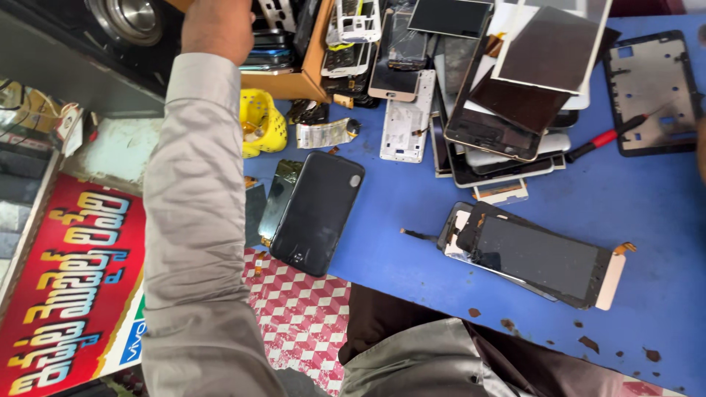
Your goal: The person cleans the back of a black smartphone with a toothbrush, then places it aside. They proceed to clean a white phone frame and a black screen assembly using the toothbrush and a screwdriver. The person handles multiple disassembled phone parts on a cluttered blue workbench.
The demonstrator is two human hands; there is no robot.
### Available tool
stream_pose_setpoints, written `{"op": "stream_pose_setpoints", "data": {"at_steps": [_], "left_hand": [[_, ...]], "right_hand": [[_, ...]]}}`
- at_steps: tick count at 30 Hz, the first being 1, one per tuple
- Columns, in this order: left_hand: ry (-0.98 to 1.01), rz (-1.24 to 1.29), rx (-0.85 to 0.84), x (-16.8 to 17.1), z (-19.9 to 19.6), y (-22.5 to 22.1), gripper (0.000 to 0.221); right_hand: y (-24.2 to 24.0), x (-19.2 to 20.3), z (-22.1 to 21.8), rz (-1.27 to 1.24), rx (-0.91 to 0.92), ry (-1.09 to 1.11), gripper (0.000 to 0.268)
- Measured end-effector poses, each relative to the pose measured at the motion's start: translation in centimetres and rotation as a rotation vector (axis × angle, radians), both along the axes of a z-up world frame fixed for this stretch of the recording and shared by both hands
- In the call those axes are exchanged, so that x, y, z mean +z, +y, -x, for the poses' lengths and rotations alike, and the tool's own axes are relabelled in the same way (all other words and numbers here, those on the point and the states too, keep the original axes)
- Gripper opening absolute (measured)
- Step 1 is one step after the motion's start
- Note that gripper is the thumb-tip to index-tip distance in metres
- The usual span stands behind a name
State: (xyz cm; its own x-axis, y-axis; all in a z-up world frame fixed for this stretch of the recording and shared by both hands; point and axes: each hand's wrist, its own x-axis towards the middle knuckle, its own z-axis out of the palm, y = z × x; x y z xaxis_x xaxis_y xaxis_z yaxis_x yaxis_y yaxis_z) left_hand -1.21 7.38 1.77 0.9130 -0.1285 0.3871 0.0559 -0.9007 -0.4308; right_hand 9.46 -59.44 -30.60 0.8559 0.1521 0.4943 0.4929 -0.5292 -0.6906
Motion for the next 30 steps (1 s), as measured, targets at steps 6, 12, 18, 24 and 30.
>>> {"op": "stream_pose_setpoints", "data": {"at_steps": [6, 12, 18, 24, 30], "left_hand": [[-0.023, -0.101, -0.036, 0.7, 1.0, -0.3, 0.021], [0.02, 0.126, 0.014, 1.8, 1.8, -0.6, 0.014], [0.081, 0.186, 0.028, 2.4, 2.0, -1.2, 0.012], [0.049, 0.178, 0.066, 2.6, 1.0, -1.0, 0.017], [-0.035, -0.128, -0.063, 1.2, -0.1, -0.5, 0.048]], "right_hand": [[-1.0, -0.4, 0.1, 0.012, 0.0, 0.011, 0.02], [-2.2, -0.4, 0.4, 0.011, -0.023, 0.018, 0.024], [-2.5, 0.2, 1.7, 0.054, -0.05, -0.092, 0.026], [-1.4, 3.7, 3.2, -0.032, -0.04, 0.032, 0.023], [-0.4, 7.6, 5.1, 0.035, -0.036, -0.036, 0.023]]}}
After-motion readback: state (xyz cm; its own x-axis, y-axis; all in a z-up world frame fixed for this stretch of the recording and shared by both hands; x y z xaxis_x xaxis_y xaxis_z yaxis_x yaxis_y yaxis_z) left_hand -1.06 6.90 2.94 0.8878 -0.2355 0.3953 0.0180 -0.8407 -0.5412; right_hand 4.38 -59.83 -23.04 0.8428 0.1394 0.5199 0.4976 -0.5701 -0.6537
